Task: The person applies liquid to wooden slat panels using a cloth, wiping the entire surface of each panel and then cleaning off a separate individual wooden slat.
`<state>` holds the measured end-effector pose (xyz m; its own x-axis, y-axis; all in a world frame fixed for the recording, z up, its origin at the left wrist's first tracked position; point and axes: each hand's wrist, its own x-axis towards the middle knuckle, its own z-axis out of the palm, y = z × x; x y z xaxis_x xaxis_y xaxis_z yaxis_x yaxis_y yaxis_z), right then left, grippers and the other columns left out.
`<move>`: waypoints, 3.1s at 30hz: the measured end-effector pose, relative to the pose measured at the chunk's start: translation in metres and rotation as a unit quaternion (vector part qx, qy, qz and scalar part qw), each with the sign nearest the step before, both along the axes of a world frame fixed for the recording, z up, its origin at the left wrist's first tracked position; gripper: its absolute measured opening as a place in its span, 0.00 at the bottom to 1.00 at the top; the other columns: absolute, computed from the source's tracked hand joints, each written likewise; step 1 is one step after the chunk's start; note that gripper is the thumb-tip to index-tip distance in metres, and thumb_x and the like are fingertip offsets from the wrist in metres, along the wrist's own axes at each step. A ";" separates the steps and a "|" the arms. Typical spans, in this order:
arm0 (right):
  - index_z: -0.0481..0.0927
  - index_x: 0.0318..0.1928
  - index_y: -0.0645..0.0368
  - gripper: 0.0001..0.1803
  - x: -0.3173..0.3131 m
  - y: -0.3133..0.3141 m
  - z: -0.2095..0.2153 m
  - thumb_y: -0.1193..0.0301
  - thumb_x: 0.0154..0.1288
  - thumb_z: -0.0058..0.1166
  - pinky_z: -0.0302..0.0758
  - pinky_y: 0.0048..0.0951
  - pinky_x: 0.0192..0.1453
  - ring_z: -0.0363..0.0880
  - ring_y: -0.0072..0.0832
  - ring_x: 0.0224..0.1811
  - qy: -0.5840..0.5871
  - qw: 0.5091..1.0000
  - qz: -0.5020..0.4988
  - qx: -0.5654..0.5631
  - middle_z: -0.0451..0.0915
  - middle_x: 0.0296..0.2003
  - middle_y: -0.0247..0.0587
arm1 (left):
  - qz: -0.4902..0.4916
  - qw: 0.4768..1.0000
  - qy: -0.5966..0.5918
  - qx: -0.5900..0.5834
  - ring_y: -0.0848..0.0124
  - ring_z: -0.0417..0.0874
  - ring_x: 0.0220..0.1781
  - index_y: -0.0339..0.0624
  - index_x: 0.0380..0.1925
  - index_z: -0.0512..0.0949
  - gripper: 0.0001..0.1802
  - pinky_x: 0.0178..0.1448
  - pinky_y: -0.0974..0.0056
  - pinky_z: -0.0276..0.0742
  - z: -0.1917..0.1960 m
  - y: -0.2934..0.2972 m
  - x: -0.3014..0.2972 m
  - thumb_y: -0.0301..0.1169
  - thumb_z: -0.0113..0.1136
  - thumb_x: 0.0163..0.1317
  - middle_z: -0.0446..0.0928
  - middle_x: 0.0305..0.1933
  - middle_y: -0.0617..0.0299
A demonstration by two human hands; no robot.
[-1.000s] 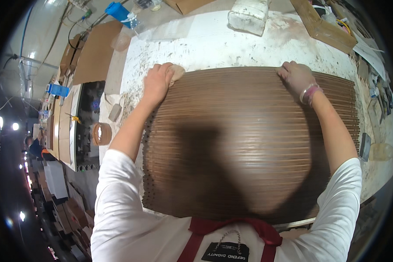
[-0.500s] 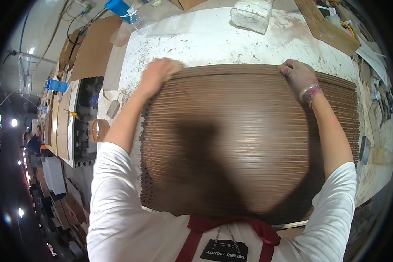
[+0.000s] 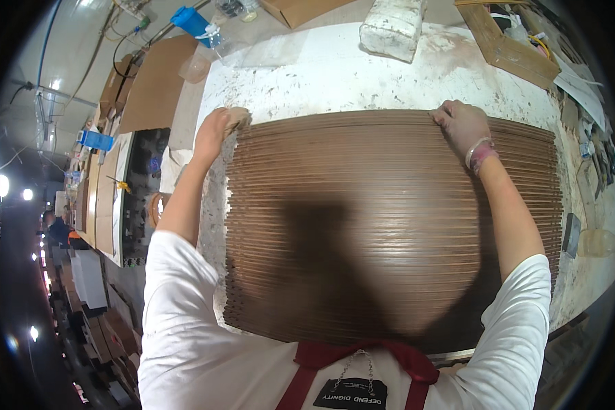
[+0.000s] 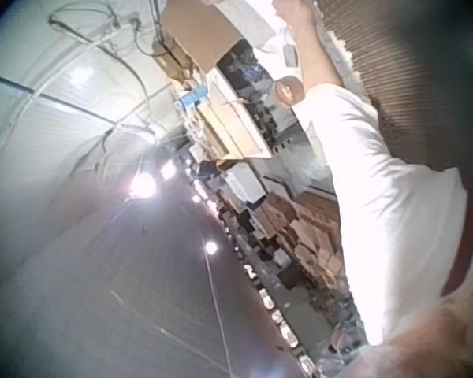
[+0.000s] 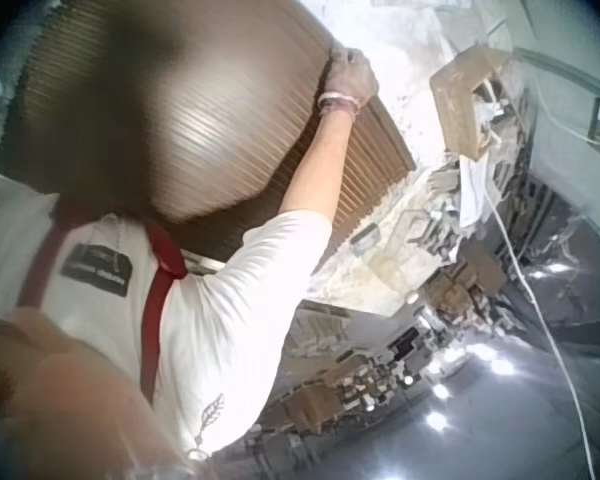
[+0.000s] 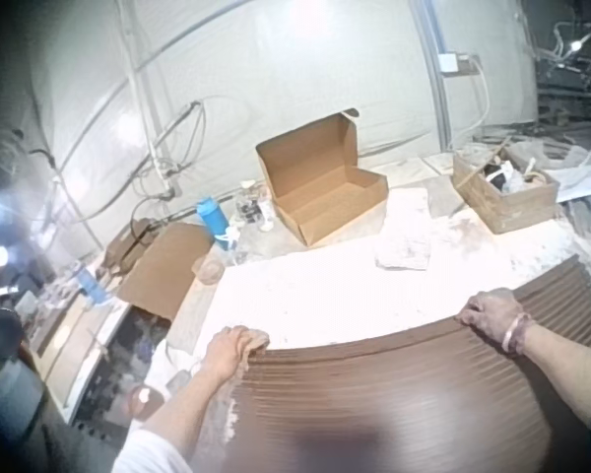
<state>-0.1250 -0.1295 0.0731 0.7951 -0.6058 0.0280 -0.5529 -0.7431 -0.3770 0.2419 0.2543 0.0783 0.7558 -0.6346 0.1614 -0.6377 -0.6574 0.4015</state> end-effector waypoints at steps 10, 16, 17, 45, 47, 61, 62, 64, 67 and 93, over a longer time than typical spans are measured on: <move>0.67 0.68 0.52 0.34 -0.010 0.082 0.042 0.53 0.65 0.55 0.70 0.43 0.66 0.73 0.46 0.61 -0.105 0.992 0.009 0.066 0.72 0.62 0.51 | 0.051 0.628 0.623 -0.463 0.54 0.71 0.67 0.40 0.69 0.61 0.28 0.67 0.51 0.73 0.052 0.026 -0.201 0.43 0.43 0.75 0.67 0.69 0.51; 0.67 0.67 0.59 0.38 -0.081 0.215 0.037 0.45 0.67 0.50 0.66 0.37 0.68 0.72 0.43 0.65 -0.162 0.890 0.147 0.399 0.75 0.61 0.52 | -0.160 0.781 0.542 -0.263 0.61 0.64 0.72 0.38 0.67 0.66 0.34 0.73 0.57 0.59 0.057 -0.010 -0.290 0.53 0.29 0.77 0.65 0.71 0.52; 0.71 0.64 0.57 0.33 -0.102 0.215 0.031 0.47 0.68 0.51 0.67 0.36 0.68 0.73 0.44 0.64 -0.226 0.834 0.151 0.480 0.76 0.60 0.50 | -0.143 0.835 0.473 -0.243 0.62 0.66 0.71 0.38 0.65 0.69 0.32 0.70 0.58 0.62 0.071 -0.016 -0.301 0.51 0.29 0.78 0.67 0.69 0.52; 0.36 0.77 0.44 0.47 -0.528 0.063 0.118 0.56 0.69 0.52 0.78 0.30 0.52 0.81 0.39 0.51 -0.517 0.763 0.010 0.388 0.78 0.56 0.49 | -0.574 0.787 0.192 -0.121 0.77 0.74 0.33 0.34 0.43 0.74 0.12 0.40 0.72 0.72 0.211 -0.262 -0.660 0.33 0.45 0.76 0.74 0.29 0.65; 0.31 0.77 0.38 0.63 -0.532 0.076 0.141 0.60 0.55 0.68 0.75 0.37 0.60 0.78 0.42 0.58 -0.316 0.876 -0.055 0.359 0.75 0.60 0.55 | -0.573 0.759 0.280 -0.129 0.79 0.71 0.37 0.39 0.40 0.75 0.11 0.44 0.72 0.70 0.220 -0.274 -0.684 0.35 0.49 0.75 0.73 0.35 0.67; 0.79 0.38 0.61 0.27 -0.511 0.049 0.082 0.45 0.65 0.56 0.64 0.26 0.26 0.68 0.20 0.25 -0.468 0.838 -0.088 0.266 0.70 0.23 0.30 | -0.393 0.605 0.690 0.061 0.63 0.79 0.53 0.40 0.60 0.67 0.28 0.58 0.61 0.77 0.022 -0.339 -0.651 0.50 0.49 0.71 0.76 0.54 0.58; 0.78 0.41 0.60 0.29 -0.513 0.045 0.086 0.43 0.70 0.48 0.59 0.27 0.24 0.65 0.20 0.24 -0.354 0.891 -0.123 0.256 0.66 0.23 0.30 | -0.290 0.601 0.745 0.027 0.62 0.79 0.52 0.40 0.60 0.68 0.28 0.55 0.60 0.79 0.035 -0.325 -0.680 0.50 0.49 0.71 0.75 0.54 0.58; 0.71 0.64 0.57 0.29 -0.521 0.059 0.115 0.49 0.77 0.37 0.63 0.24 0.30 0.68 0.21 0.31 -0.222 0.910 -0.185 0.299 0.73 0.33 0.35 | -0.151 0.595 0.789 -0.030 0.61 0.78 0.55 0.40 0.62 0.67 0.29 0.56 0.57 0.79 0.062 -0.306 -0.702 0.51 0.48 0.72 0.74 0.57 0.56; 0.65 0.69 0.58 0.26 -0.534 0.049 -0.029 0.63 0.75 0.43 0.69 0.30 0.64 0.73 0.33 0.61 -0.481 0.867 -0.131 0.007 0.69 0.66 0.46 | -0.176 0.588 0.789 -0.020 0.57 0.73 0.66 0.40 0.67 0.63 0.34 0.66 0.51 0.73 0.096 -0.321 -0.721 0.54 0.45 0.72 0.70 0.66 0.51; 0.68 0.65 0.55 0.26 -0.525 -0.136 0.061 0.65 0.67 0.52 0.70 0.38 0.67 0.68 0.38 0.67 -0.117 0.942 -0.310 -0.061 0.69 0.63 0.47 | -0.593 0.720 0.329 -0.144 0.58 0.64 0.70 0.37 0.70 0.56 0.43 0.72 0.57 0.60 -0.008 -0.571 -0.784 0.31 0.67 0.58 0.60 0.72 0.49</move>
<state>-0.6505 -0.2652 0.1341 0.2540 -0.9320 0.2585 -0.8070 -0.3515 -0.4745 -0.5424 -0.3166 0.0702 -0.3178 -0.9089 0.2701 -0.2914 0.3647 0.8843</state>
